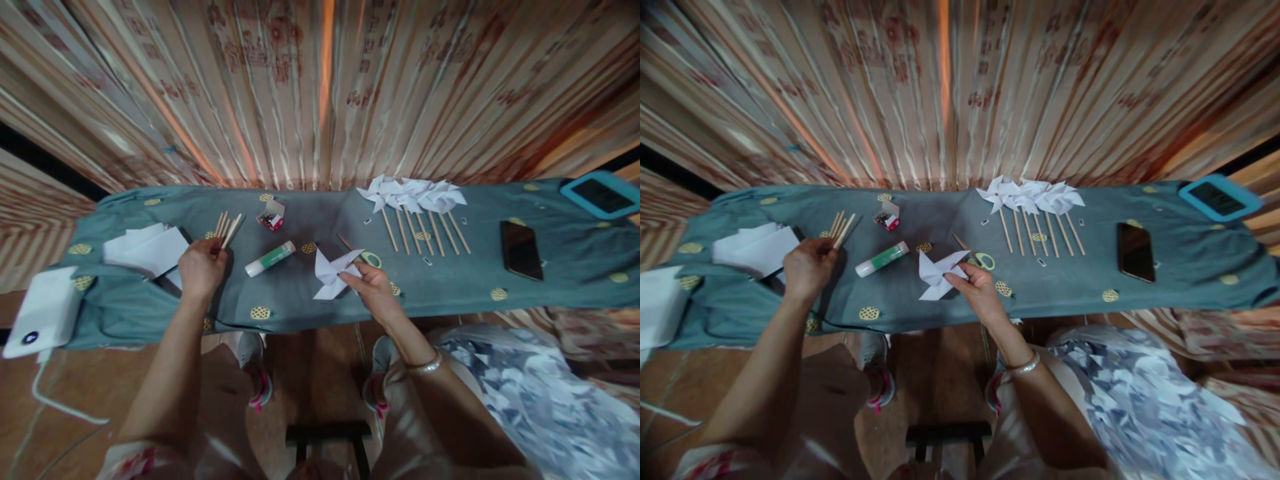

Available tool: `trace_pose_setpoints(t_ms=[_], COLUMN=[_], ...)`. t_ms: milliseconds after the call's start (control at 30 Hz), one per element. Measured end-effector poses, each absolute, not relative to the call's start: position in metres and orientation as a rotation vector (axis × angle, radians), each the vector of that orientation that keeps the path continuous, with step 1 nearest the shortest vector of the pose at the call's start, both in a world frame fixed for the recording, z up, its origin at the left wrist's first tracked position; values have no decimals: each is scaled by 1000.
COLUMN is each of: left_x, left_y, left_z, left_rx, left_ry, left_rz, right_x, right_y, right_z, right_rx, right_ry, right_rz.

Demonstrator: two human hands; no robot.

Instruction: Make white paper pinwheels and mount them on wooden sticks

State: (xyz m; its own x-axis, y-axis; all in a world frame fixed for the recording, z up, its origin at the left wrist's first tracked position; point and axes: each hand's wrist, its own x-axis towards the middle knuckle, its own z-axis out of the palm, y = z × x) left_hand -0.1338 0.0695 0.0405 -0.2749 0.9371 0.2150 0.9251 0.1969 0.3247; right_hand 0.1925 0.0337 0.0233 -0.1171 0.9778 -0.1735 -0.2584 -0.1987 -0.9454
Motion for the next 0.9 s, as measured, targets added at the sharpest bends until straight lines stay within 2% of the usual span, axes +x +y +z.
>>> trace_pose_setpoints(t_ms=[133, 200, 333, 500, 600, 900], left_x=[-110, -93, -53, -3, 20, 39], left_y=[66, 65, 50, -10, -48, -76], left_z=[52, 54, 46, 24, 10, -19], left_rx=[1809, 1804, 1311, 1120, 787, 506], left_ry=[2184, 2105, 1631, 1475, 1350, 1404], left_rz=[958, 1006, 1199, 1140, 1148, 1111], right_x=[200, 205, 212, 216, 216, 209], right_y=[30, 27, 22, 6, -9, -28], right_z=[27, 26, 21, 29, 41, 33], right_rx=[-1054, -1051, -1060, -1097, -1124, -1154], right_ry=[-1048, -1088, -1157, -1363, -1526, -1929], right_rz=[1529, 1511, 1510, 1506, 1474, 983])
